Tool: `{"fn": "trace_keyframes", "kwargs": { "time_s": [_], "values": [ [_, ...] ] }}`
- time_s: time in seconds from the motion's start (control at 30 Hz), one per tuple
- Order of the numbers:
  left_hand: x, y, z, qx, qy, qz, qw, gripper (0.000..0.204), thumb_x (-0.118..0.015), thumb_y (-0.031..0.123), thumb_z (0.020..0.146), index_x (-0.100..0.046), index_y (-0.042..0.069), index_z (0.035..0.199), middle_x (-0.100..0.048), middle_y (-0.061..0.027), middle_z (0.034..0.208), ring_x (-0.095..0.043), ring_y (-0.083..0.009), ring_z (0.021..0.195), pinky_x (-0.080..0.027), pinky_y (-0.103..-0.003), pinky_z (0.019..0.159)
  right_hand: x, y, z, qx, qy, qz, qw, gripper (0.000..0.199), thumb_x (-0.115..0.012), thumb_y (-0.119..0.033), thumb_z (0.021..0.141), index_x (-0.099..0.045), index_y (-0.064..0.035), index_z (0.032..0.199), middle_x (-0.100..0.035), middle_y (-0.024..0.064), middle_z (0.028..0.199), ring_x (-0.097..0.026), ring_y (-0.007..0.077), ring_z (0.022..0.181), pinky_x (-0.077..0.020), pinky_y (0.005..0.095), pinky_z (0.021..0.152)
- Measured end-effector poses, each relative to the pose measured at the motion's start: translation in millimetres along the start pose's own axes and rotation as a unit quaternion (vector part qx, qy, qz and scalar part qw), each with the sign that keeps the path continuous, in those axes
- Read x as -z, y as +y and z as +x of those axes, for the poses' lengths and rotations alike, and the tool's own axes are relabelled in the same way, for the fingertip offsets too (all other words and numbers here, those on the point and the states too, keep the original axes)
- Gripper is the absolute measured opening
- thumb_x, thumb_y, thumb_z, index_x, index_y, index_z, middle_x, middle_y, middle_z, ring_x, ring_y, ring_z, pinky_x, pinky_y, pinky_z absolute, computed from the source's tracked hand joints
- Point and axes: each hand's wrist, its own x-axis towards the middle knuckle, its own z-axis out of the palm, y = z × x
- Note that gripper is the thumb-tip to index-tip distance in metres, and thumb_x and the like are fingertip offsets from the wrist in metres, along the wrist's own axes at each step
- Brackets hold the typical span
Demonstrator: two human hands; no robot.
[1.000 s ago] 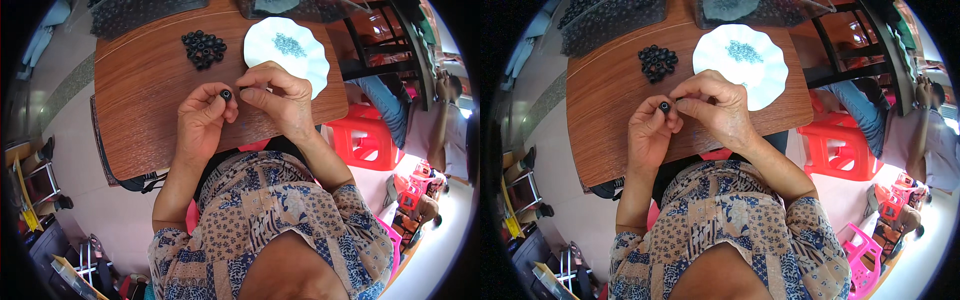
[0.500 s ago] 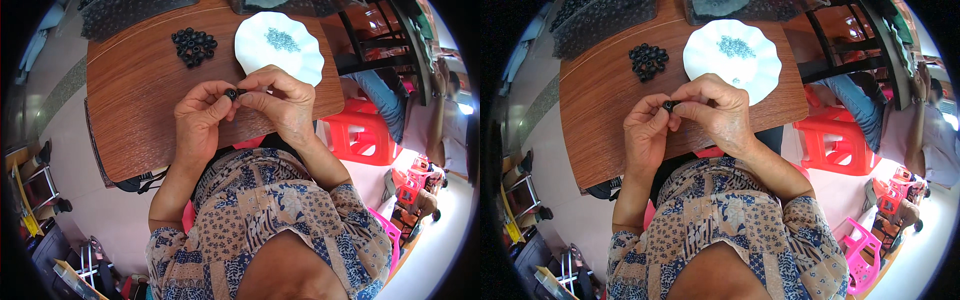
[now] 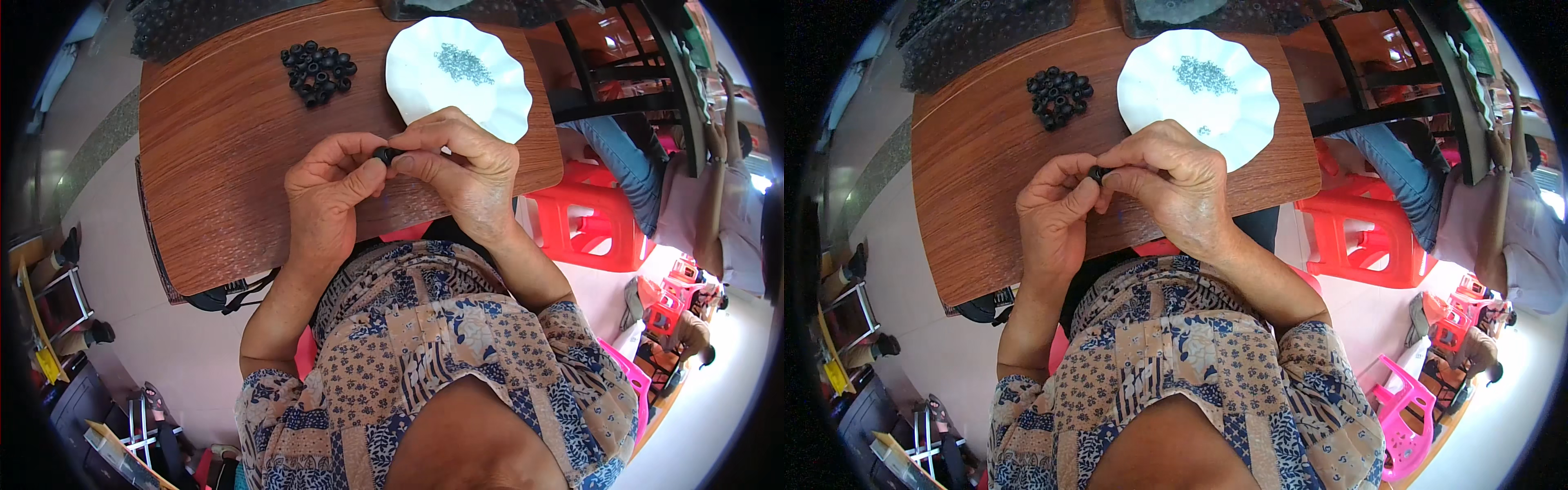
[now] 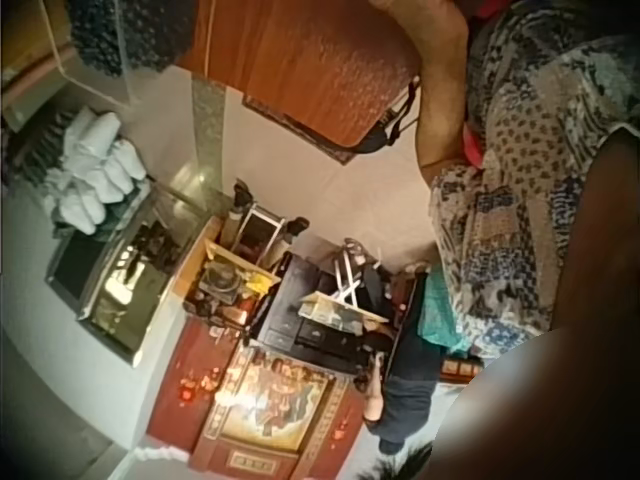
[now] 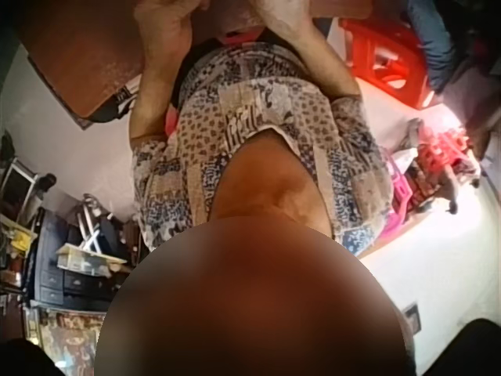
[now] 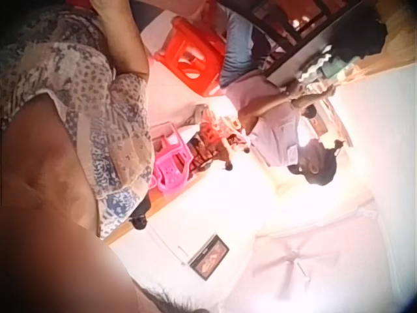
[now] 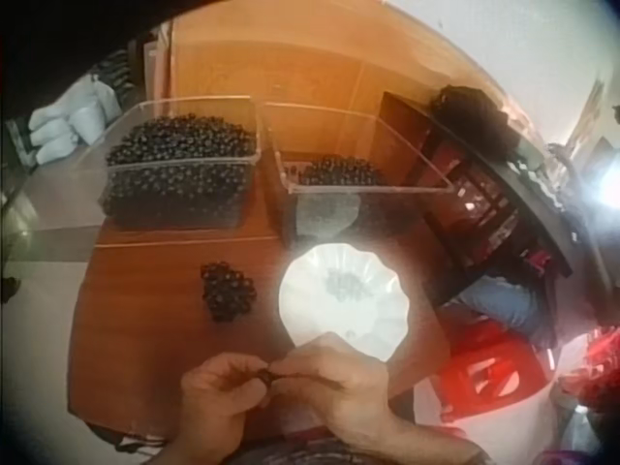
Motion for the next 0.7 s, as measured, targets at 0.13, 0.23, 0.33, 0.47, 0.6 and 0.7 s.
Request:
{"fn": "trace_keyframes", "kwargs": {
  "time_s": [0.13, 0.23, 0.33, 0.47, 0.6, 0.7],
  "values": [
    [-2, 0, -1, -0.009, 0.01, 0.015, 1.0, 0.02, -0.066, 0.002, 0.083, -0.063, -0.003, 0.101, -0.063, -0.0035, 0.081, -0.055, -0.007, 0.068, -0.045, -0.018, 0.062, 0, 3, -1, 0.018, 0.0, -0.031, 0.999, 0.022, -0.068, 0.014, 0.069, -0.069, 0.0026, 0.088, -0.062, 0.0086, 0.087, -0.06, 0.0135, 0.079, -0.0502, 0.0215, 0.066],
    [-2, 0, -1, -0.008, 0.008, 0.011, 1.0, 0.019, -0.066, 0.002, 0.083, -0.063, -0.003, 0.101, -0.063, -0.0035, 0.081, -0.055, -0.0069, 0.069, -0.045, -0.018, 0.062, -2, 6, -2, 0.05, 0.0, -0.04, 0.998, 0.022, -0.068, 0.014, 0.07, -0.069, 0.0021, 0.089, -0.062, 0.0082, 0.088, -0.06, 0.013, 0.078, -0.0496, 0.0211, 0.065],
    [-2, -1, -1, -0.002, 0.011, 0.005, 1.0, 0.019, -0.066, 0.002, 0.083, -0.063, -0.003, 0.101, -0.063, -0.0042, 0.082, -0.056, -0.0072, 0.069, -0.046, -0.018, 0.063, -6, 6, -5, 0.055, 0.018, -0.036, 0.998, 0.022, -0.067, 0.014, 0.071, -0.069, 0.0017, 0.089, -0.061, 0.008, 0.09, -0.059, 0.0126, 0.079, -0.0489, 0.0207, 0.066],
    [-7, 1, -2, 0.003, 0.016, -0.009, 1.0, 0.019, -0.065, 0.002, 0.084, -0.062, -0.004, 0.102, -0.064, -0.0052, 0.083, -0.056, -0.0079, 0.069, -0.046, -0.019, 0.064, -6, 11, -6, 0.086, 0.034, -0.055, 0.994, 0.022, -0.067, 0.013, 0.072, -0.069, 0.0017, 0.09, -0.061, 0.0078, 0.09, -0.058, 0.0123, 0.081, -0.048, 0.0208, 0.067],
    [-7, 1, -2, 0.002, 0.013, -0.005, 1.0, 0.018, -0.065, 0.002, 0.084, -0.062, -0.004, 0.101, -0.064, -0.005, 0.083, -0.056, -0.0077, 0.07, -0.045, -0.019, 0.064, -5, 7, -5, 0.038, 0.026, -0.047, 0.998, 0.022, -0.067, 0.013, 0.072, -0.067, 0.0031, 0.092, -0.061, 0.0078, 0.09, -0.058, 0.0126, 0.082, -0.0476, 0.0208, 0.069],
    [-7, 2, -1, 0.003, 0.019, 0.007, 1.0, 0.018, -0.065, 0.002, 0.084, -0.063, -0.004, 0.1, -0.063, -0.0046, 0.083, -0.054, -0.0073, 0.07, -0.045, -0.019, 0.064, -9, -1, -6, -0.018, 0.044, 0.039, 0.998, 0.022, -0.066, 0.014, 0.073, -0.065, 0.0035, 0.092, -0.061, 0.0081, 0.091, -0.057, 0.0125, 0.081, -0.0469, 0.0206, 0.07]
  ]
}}
